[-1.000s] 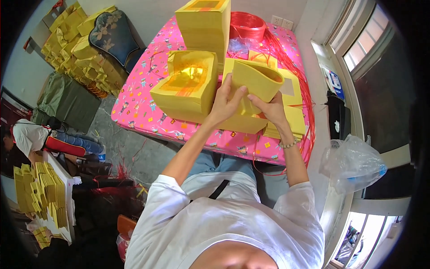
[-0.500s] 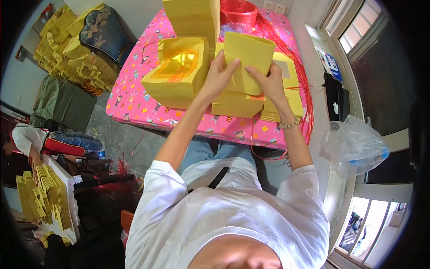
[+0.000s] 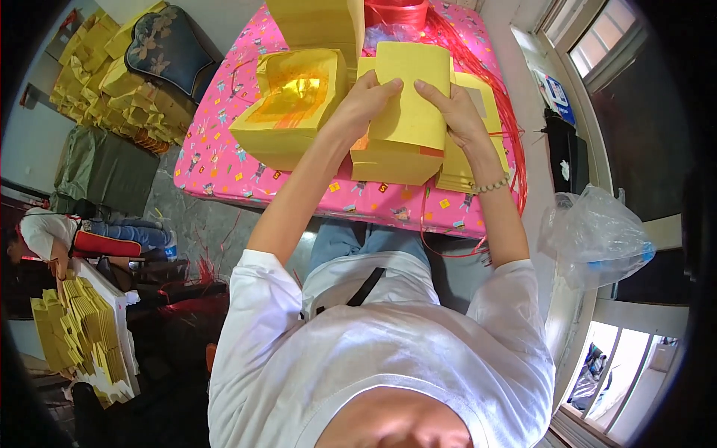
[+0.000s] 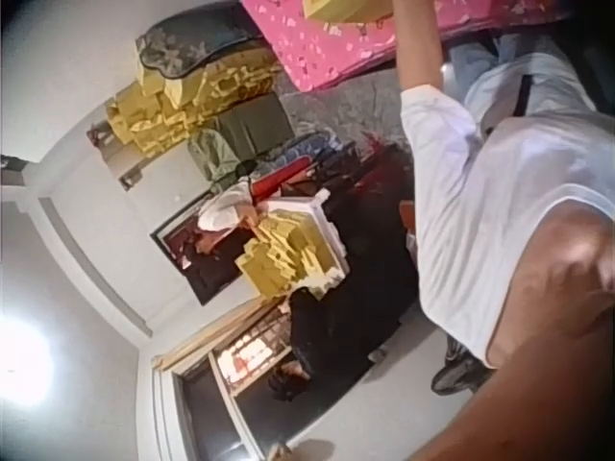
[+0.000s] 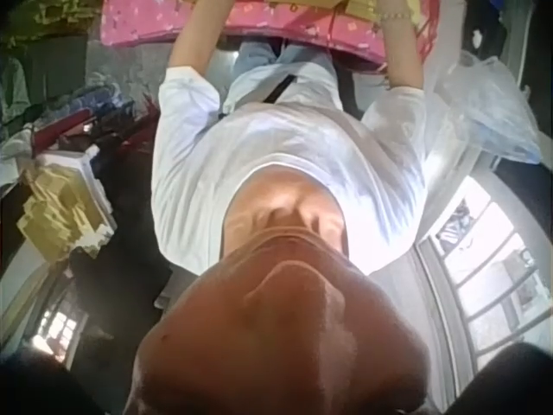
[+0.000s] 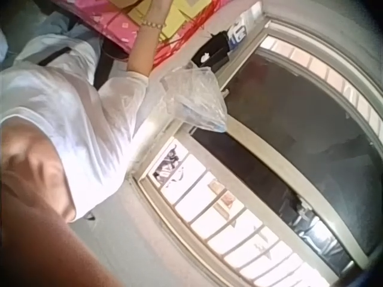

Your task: Folding and stacking sheets of yellow joss paper.

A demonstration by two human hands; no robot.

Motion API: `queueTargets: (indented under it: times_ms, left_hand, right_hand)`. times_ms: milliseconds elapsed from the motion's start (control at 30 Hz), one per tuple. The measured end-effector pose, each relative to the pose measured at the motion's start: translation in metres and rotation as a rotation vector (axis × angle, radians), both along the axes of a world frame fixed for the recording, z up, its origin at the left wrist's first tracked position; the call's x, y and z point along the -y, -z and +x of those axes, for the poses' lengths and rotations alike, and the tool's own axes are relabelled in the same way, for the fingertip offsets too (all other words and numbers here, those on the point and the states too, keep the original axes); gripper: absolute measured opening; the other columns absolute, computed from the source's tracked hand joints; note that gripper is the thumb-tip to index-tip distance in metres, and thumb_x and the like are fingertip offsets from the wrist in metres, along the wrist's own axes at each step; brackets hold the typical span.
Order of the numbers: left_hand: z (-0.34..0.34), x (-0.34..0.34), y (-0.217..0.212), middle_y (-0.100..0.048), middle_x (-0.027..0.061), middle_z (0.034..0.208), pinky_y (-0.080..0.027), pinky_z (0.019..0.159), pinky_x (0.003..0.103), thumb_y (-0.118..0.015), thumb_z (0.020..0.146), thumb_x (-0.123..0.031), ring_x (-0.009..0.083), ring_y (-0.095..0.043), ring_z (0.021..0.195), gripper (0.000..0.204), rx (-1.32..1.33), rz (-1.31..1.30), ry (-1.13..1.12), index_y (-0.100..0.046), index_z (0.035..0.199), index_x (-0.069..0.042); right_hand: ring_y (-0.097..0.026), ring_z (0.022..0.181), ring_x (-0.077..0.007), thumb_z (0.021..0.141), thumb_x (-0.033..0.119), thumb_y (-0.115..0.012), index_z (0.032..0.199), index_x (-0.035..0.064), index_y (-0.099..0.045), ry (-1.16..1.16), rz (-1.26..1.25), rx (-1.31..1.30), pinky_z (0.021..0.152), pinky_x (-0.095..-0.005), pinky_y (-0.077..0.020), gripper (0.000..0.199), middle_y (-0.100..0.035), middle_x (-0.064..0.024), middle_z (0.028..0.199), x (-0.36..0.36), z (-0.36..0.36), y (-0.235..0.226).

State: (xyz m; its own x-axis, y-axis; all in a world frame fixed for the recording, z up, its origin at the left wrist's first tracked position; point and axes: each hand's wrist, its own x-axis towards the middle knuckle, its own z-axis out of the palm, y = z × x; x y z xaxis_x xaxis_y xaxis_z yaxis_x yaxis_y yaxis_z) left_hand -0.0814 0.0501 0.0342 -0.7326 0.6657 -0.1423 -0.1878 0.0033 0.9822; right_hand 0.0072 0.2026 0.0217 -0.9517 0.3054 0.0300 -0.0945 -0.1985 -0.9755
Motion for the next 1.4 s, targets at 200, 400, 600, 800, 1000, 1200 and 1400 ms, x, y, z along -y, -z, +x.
queueTargets:
  times_ms: [200,400,600,800,1000,1200,1400]
  left_hand:
    - [-0.003,-0.002,0.003,-0.061,0.0085,0.101,-0.049,0.079,0.03,-0.059,0.093,-0.024,0.0165,-0.06,0.091,0.032,-0.009,-0.028,-0.012,-0.053,0.113,0.0]
    - [0.013,0.002,0.007,-0.062,0.0082,0.109,-0.049,0.083,0.03,-0.058,0.093,-0.019,0.0148,-0.06,0.097,0.033,-0.101,0.107,-0.022,-0.051,0.119,0.0]
    - [0.043,0.013,0.012,-0.057,0.0102,0.116,-0.043,0.093,0.029,-0.054,0.092,-0.007,0.0149,-0.052,0.109,0.033,-0.285,0.421,-0.075,-0.045,0.122,0.002]
    - [0.067,0.018,0.013,-0.055,0.0103,0.119,-0.042,0.095,0.03,-0.053,0.092,-0.005,0.0147,-0.052,0.111,0.037,-0.291,0.495,-0.108,-0.042,0.127,0.002]
    - [0.079,0.031,0.03,-0.05,0.0069,0.131,-0.039,0.1,0.028,-0.053,0.093,-0.005,0.0131,-0.048,0.118,0.056,-0.345,0.406,-0.131,-0.029,0.143,-0.001]
    - [0.092,0.039,0.033,-0.051,0.005,0.124,-0.04,0.098,0.028,-0.051,0.095,-0.007,0.0109,-0.048,0.115,0.043,-0.321,0.42,-0.072,-0.036,0.135,-0.001]
    - [0.096,0.042,0.028,-0.051,0.0058,0.123,-0.041,0.097,0.028,-0.05,0.096,-0.009,0.0108,-0.047,0.116,0.042,-0.267,0.401,-0.046,-0.036,0.135,-0.001]
  right_hand:
    - [-0.066,0.087,-0.0167,0.086,0.019,-0.069,0.112,-0.0057,-0.059,-0.001,-0.068,0.049,0.076,-0.0283,-0.0556,0.037,-0.067,-0.0126,0.102,0.003,0.001,-0.001]
    - [-0.066,0.084,-0.0131,0.087,0.019,-0.068,0.11,-0.0047,-0.062,0.038,0.072,-0.051,0.072,-0.0257,-0.0535,0.033,-0.068,-0.0097,0.098,0.009,0.011,0.001]
    - [-0.064,0.08,-0.0095,0.09,0.02,-0.065,0.108,-0.0045,-0.062,0.105,0.206,-0.115,0.069,-0.0241,-0.0512,0.031,-0.068,-0.0076,0.094,0.031,0.036,-0.011]
    - [-0.062,0.079,-0.0083,0.093,0.019,-0.061,0.108,-0.005,-0.061,0.235,0.237,-0.128,0.068,-0.0237,-0.05,0.028,-0.068,-0.0061,0.092,0.04,0.055,-0.013]
    - [-0.056,0.079,-0.0062,0.095,0.016,-0.057,0.109,-0.004,-0.06,0.362,0.317,-0.156,0.067,-0.0237,-0.0475,0.025,-0.064,-0.0021,0.092,0.043,0.062,-0.012]
    - [-0.055,0.08,-0.0053,0.097,0.016,-0.053,0.098,-0.0014,-0.061,0.39,0.2,-0.249,0.07,-0.0211,-0.0452,0.019,-0.063,-0.0013,0.09,0.042,0.066,-0.009]
    - [-0.054,0.077,-0.005,0.097,0.015,-0.053,0.098,-0.0018,-0.061,0.362,0.194,-0.281,0.069,-0.0216,-0.045,0.019,-0.064,-0.002,0.089,0.047,0.069,-0.015]
